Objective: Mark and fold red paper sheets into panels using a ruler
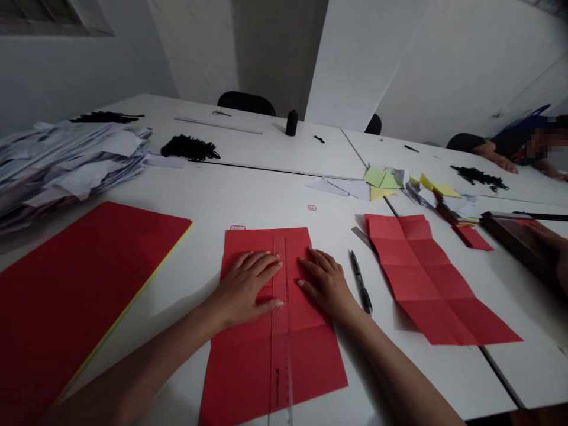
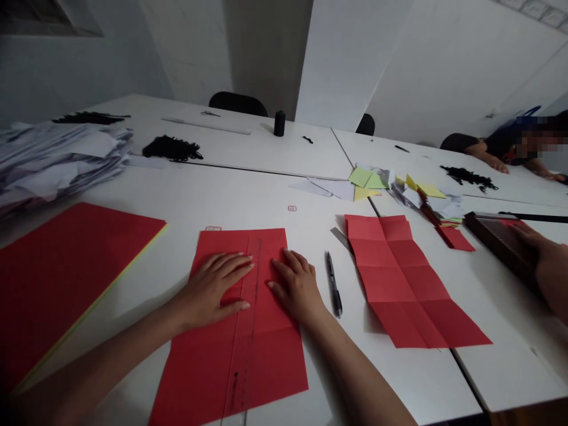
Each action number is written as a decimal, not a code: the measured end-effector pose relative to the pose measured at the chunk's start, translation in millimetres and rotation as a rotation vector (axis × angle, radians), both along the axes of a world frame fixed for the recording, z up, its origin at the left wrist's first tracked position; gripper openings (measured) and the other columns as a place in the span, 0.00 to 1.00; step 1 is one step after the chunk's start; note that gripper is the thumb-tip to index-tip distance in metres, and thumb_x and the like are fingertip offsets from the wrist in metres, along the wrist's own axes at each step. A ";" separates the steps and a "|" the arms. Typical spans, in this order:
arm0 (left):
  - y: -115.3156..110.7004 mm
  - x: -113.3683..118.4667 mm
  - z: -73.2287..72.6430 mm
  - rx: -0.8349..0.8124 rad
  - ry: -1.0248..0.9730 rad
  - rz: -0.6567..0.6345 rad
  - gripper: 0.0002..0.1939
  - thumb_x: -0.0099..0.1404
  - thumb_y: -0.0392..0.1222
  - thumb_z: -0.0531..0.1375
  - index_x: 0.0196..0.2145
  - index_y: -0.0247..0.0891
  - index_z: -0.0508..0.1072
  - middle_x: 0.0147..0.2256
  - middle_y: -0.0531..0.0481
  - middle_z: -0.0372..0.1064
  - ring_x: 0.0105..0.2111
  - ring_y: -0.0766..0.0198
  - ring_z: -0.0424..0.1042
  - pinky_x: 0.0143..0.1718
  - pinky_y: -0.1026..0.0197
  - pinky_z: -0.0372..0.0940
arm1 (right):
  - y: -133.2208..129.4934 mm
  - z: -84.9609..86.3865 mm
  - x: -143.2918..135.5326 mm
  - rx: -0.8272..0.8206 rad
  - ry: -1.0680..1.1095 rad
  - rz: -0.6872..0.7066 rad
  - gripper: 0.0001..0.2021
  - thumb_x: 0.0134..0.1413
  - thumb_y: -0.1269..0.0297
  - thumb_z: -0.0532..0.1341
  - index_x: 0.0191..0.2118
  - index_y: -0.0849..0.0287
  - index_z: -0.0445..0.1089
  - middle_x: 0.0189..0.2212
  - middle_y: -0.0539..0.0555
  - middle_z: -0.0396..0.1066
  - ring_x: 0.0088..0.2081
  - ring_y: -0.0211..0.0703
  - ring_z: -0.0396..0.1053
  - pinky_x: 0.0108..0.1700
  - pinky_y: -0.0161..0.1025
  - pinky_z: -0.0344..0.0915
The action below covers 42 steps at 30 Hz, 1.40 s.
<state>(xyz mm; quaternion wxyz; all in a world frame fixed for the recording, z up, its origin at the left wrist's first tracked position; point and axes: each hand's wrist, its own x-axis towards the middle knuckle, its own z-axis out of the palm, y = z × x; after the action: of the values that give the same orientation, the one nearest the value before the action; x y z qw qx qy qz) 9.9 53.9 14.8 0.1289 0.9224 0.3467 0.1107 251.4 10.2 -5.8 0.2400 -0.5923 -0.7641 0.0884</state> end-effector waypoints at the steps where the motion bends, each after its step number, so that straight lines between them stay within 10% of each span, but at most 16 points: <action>1: -0.2 0.4 -0.1 0.001 0.001 0.002 0.34 0.65 0.63 0.54 0.63 0.46 0.57 0.64 0.48 0.54 0.64 0.48 0.51 0.65 0.43 0.45 | -0.1 0.3 -0.2 -0.002 -0.005 -0.001 0.21 0.61 0.53 0.58 0.58 0.51 0.66 0.63 0.59 0.58 0.62 0.58 0.56 0.56 0.59 0.61; 20: 46.8 -48.6 4.7 0.108 0.125 0.221 0.34 0.65 0.64 0.51 0.61 0.42 0.61 0.63 0.45 0.57 0.62 0.51 0.55 0.61 0.45 0.49 | 0.5 -1.1 3.3 0.053 -0.004 0.014 0.21 0.60 0.56 0.60 0.57 0.54 0.67 0.62 0.61 0.60 0.61 0.58 0.57 0.54 0.58 0.63; 42: 7.3 -2.2 -6.1 0.147 0.037 0.056 0.29 0.68 0.59 0.52 0.61 0.42 0.62 0.61 0.45 0.58 0.61 0.50 0.55 0.63 0.42 0.47 | 2.1 0.5 4.4 0.060 0.016 0.007 0.20 0.59 0.58 0.61 0.57 0.54 0.68 0.61 0.61 0.61 0.61 0.57 0.57 0.55 0.57 0.63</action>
<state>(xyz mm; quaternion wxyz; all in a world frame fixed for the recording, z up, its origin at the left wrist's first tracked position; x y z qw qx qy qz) 7.7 61.2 8.8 0.0512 0.9213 0.3656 0.1225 255.9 12.3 -5.4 0.2633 -0.5814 -0.7666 0.0709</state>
